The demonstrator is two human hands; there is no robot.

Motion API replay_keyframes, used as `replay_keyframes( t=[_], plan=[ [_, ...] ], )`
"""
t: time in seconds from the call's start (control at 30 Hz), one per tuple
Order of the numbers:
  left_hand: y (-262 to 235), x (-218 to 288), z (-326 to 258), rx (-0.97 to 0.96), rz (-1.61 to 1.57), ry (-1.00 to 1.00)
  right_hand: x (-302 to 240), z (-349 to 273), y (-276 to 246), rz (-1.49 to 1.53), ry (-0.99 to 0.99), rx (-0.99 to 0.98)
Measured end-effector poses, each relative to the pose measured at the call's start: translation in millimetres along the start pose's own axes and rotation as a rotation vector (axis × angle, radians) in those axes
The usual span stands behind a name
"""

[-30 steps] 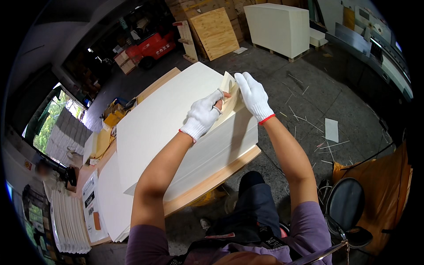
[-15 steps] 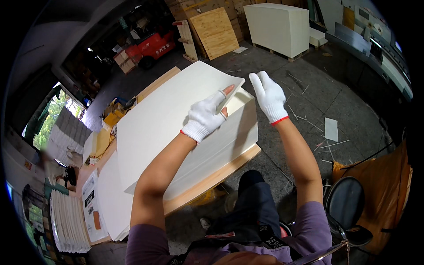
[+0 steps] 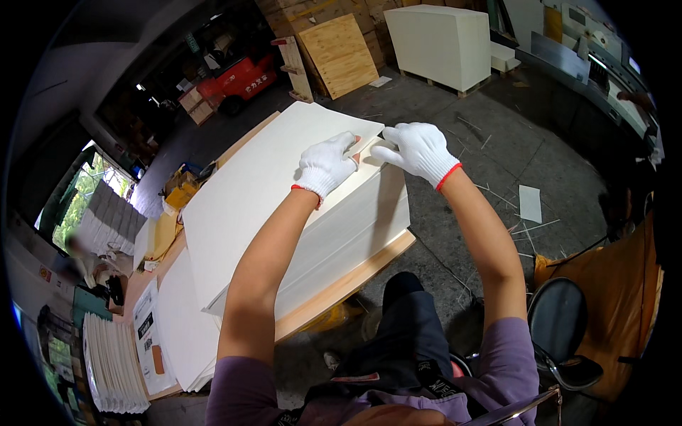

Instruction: The person peels the protective paper backing from the corners and edges of a stack of large white sheets. They lift groups of sheets by hand to access and remove the strips from the items underneath.

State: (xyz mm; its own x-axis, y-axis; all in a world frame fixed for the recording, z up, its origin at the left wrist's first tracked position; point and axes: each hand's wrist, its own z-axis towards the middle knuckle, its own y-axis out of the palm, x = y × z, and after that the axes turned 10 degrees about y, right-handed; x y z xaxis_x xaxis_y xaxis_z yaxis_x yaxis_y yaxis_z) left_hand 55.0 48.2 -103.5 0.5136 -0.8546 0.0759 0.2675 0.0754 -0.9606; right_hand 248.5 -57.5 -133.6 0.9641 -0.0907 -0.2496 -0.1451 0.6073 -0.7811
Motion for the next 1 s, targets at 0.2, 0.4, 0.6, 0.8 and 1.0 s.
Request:
replay_keyframes(
  t=[0.2, 0.4, 0.6, 0.8, 1.0],
  plan=[
    [-5.8, -2.3, -13.7, -0.025, -0.241, 0.022, -25.6, 5.7, -0.1, 0.683, 0.375, -0.189],
    [5.5, -8.5, -31.8, 0.078, -0.553, 0.079, -32.2, 1.3, 13.4, 0.86, 0.539, -0.132],
    [-15.6, 13.2, -32.8, -0.05, -0.621, -0.091, -28.7, -0.8, 22.4, 0.836, 0.537, -0.086],
    [10.6, -7.7, -32.5, 0.243, -0.702, 0.092, -32.9, -0.4, 21.4, 0.813, 0.516, -0.067],
    [-8.0, 8.1, -32.4, -0.01, -0.507, -0.042, -29.9, -1.4, 22.0, 0.782, 0.525, -0.056]
  ],
)
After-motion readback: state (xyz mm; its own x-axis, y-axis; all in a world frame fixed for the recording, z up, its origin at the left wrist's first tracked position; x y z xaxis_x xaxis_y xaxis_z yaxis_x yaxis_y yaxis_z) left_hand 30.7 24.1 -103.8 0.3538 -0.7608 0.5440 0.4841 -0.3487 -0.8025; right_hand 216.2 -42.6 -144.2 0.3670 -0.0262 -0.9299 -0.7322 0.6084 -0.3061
